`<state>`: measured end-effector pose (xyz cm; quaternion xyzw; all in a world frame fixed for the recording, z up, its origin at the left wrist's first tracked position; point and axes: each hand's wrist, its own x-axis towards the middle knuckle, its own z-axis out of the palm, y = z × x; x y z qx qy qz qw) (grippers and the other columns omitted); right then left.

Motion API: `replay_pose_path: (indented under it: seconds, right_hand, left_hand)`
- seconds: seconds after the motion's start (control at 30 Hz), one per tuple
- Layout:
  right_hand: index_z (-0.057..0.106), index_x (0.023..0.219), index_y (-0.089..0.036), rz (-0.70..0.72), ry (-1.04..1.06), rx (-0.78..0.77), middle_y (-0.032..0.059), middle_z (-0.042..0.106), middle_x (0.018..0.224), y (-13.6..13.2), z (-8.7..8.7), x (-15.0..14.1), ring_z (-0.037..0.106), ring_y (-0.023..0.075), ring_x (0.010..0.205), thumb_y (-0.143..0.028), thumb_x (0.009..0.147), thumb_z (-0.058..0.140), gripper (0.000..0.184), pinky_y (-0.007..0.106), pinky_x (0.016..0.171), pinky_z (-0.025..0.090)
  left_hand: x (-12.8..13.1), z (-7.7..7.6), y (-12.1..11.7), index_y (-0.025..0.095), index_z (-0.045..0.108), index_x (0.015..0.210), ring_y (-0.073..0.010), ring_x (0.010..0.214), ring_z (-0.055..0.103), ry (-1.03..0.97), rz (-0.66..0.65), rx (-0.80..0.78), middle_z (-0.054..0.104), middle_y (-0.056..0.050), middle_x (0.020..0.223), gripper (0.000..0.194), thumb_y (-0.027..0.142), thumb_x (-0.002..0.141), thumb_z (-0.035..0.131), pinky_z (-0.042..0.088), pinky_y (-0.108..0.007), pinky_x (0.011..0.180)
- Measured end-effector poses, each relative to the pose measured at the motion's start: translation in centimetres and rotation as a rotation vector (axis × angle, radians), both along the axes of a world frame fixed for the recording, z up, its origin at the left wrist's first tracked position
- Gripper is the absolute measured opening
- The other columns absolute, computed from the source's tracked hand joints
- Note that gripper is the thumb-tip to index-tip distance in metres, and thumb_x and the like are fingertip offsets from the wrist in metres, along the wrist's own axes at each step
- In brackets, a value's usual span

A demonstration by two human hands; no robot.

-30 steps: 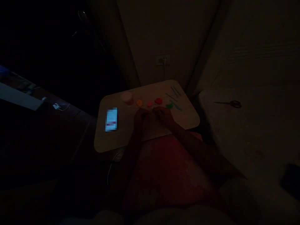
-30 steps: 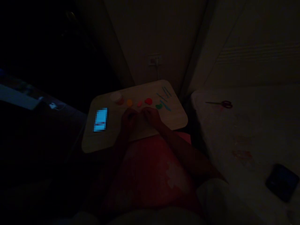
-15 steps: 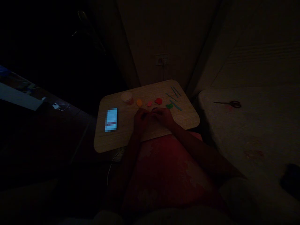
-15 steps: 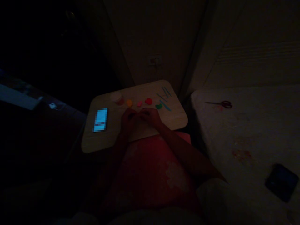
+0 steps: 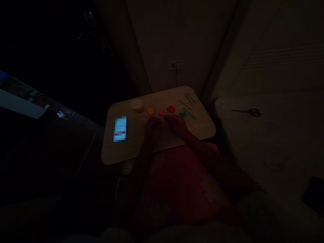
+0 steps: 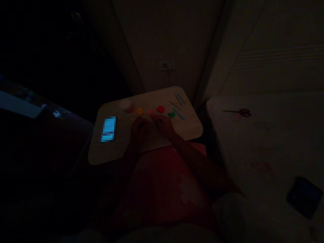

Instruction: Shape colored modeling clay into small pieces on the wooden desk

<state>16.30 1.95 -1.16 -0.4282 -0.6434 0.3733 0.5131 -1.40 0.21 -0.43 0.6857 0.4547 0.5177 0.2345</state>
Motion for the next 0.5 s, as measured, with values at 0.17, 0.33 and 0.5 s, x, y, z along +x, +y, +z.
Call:
replay_pose_path:
  seconds: [0.17, 0.33, 0.5]
  right_hand:
    - [0.082, 0.107, -0.022, 0.031, -0.03, 0.07, 0.006, 0.073, 0.091, 0.21, -0.41, 0.12, 0.066, 0.0202, 0.087, -0.027, 0.091, 0.053, 0.033, 0.035, 0.085, 0.052]
    - [0.08, 0.112, -0.02, 0.074, 0.009, -0.02, 0.0038, 0.071, 0.076, -0.03, -0.44, -0.07, 0.064, 0.018, 0.073, -0.031, 0.094, 0.053, 0.035, 0.03, 0.073, 0.052]
    - [0.078, 0.092, -0.019, 0.073, 0.062, -0.094, 0.0031, 0.071, 0.072, -0.15, -0.32, -0.34, 0.061, 0.0154, 0.063, -0.038, 0.09, 0.062, 0.024, 0.025, 0.06, 0.048]
  left_hand:
    - [-0.09, -0.29, 0.08, 0.022, 0.067, 0.083, -0.0187, 0.087, 0.061, -0.013, -0.021, 0.012, 0.065, -0.002, 0.088, 0.007, 0.016, 0.084, 0.064, 0.05, -0.032, 0.08]
    - [-0.02, -0.2, -0.01, 0.021, 0.067, 0.083, -0.0182, 0.085, 0.061, -0.002, 0.003, -0.005, 0.064, -0.002, 0.087, 0.004, 0.019, 0.086, 0.065, 0.049, -0.032, 0.08]
    - [0.05, 0.08, -0.09, 0.021, 0.066, 0.082, -0.0171, 0.083, 0.06, -0.002, -0.004, -0.001, 0.063, -0.002, 0.086, 0.004, 0.018, 0.085, 0.065, 0.048, -0.03, 0.077]
